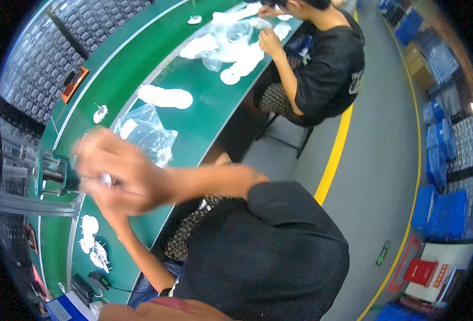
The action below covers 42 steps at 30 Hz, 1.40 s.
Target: The person assembles small circular components using a manual press.
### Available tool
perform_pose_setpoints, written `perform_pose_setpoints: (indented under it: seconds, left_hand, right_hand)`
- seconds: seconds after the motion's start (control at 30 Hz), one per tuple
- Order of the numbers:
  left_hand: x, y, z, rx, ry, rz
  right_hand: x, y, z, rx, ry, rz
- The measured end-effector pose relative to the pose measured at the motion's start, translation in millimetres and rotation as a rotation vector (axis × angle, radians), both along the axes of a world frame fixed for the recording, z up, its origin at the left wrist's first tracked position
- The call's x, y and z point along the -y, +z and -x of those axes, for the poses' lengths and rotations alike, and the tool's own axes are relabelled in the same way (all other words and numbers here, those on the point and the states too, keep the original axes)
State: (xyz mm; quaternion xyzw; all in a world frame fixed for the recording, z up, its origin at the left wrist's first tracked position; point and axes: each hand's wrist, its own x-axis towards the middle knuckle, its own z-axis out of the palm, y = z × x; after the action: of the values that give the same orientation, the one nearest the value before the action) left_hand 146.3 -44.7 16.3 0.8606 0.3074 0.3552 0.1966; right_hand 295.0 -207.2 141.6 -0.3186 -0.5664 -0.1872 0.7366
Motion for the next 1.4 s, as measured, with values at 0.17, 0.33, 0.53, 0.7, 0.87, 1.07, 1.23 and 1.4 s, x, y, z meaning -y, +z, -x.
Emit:
perform_pose_setpoints:
  seconds: [0.17, 0.33, 0.53, 0.7, 0.87, 1.07, 1.23, 1.4]
  left_hand:
    - [-9.4, -11.4, 12.1, -0.091, 0.135, -0.304]
    - [50.5, -16.3, 56.7, 0.095, 0.038, -0.321]
    - [111.6, -43.4, 51.1, 0.559, -0.048, 1.071]
    - [106.8, 4.1, 43.2, 0.162, -0.200, 0.455]
    - [44.8, -38.1, 95.4, -0.140, 0.335, -0.144]
    - [-63.6, -65.7, 170.5, -0.445, 0.563, -0.295]
    - [-94.4, -49.9, 164.1, -0.853, 0.691, -0.368]
    - [-138.6, -55.4, 151.2, -0.790, 0.478, -0.227]
  right_hand:
    - [-84.3, 66.3, 1.2, -0.139, 0.237, 0.012]
    - [-28.8, -65.1, 12.4, 0.147, 0.018, 0.175]
    - [2.0, -151.8, 30.2, 0.217, -0.016, 0.646]
    - [32.9, -148.7, -54.9, -0.246, -0.316, 0.773]
    - [33.7, -180.4, -179.7, -0.418, -0.705, 1.110]
    - [20.9, -183.3, -197.6, -0.336, -0.686, 1.120]
    - [12.7, -190.2, -189.7, -0.274, -0.726, 1.165]
    - [4.2, -189.1, -173.8, -0.199, -0.822, 1.072]
